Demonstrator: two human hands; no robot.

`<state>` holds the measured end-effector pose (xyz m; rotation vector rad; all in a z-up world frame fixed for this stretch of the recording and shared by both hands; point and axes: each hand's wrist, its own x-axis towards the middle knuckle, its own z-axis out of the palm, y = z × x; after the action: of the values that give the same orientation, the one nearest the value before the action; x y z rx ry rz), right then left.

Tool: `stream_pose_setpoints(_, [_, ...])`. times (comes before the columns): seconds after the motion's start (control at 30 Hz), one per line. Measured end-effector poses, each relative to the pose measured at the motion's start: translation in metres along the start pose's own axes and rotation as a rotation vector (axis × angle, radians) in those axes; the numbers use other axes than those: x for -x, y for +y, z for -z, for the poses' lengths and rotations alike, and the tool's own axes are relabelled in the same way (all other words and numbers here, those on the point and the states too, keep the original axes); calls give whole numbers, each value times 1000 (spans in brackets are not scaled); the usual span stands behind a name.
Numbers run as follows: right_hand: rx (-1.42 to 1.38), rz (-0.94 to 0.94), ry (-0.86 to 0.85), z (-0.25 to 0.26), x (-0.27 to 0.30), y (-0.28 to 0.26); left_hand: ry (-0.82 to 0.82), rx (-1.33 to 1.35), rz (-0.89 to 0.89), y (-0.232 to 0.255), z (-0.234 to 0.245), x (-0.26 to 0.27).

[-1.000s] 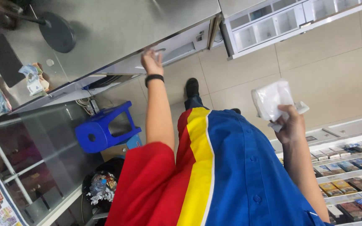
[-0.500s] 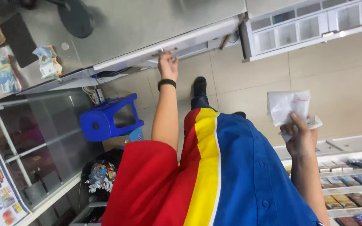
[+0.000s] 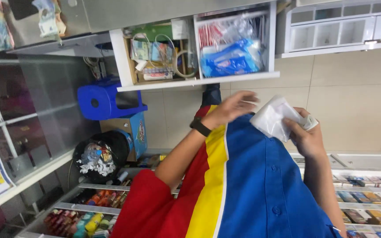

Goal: The person folds a receipt and places it into a plastic bag, then opens a drawer and rearranges various items including packets and a box. They also open another drawer containing a pouch and other supplies, moving items around before closing the drawers.

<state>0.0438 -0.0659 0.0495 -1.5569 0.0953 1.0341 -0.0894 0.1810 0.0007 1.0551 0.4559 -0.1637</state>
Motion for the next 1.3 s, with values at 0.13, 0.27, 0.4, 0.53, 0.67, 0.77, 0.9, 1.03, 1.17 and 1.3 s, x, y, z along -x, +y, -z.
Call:
stream_pose_setpoints(0.13, [339,44,-186,0,-1,-37,-164,-234,0,35,-44,5])
stream_pose_setpoints(0.27, [442,112,-274,-1,-3,-47,-46,-274,-117,19,-48,-1])
stream_pose_setpoints(0.4, [309,20,-216,-12,9,-48,-16,-260,-112,14,-48,4])
stream_pose_setpoints(0.53, [288,122,-230,-5,8,-23,22,54,-50,-2,-43,-1])
stream_pose_setpoints(0.67, [458,127,-254,-13,25,-43,33,25,-36,-9,-39,-4])
stream_pose_setpoints(0.77, [479,246,-231,9,16,-3,39,-31,-51,-3,-49,0])
stream_pose_setpoints(0.9, [303,254,-164,6,16,5,16,-1,-38,3,-54,-1])
stream_pose_setpoints(1.03, [19,217,-44,-12,26,11,-59,-62,32,-7,-40,-6])
stream_pose_setpoints(1.17, [-198,138,47,-15,15,23,-157,-117,136,7,-32,-14])
stream_pose_setpoints(1.3, [-351,334,-38,-17,-11,50,-203,-147,79,26,-20,-35])
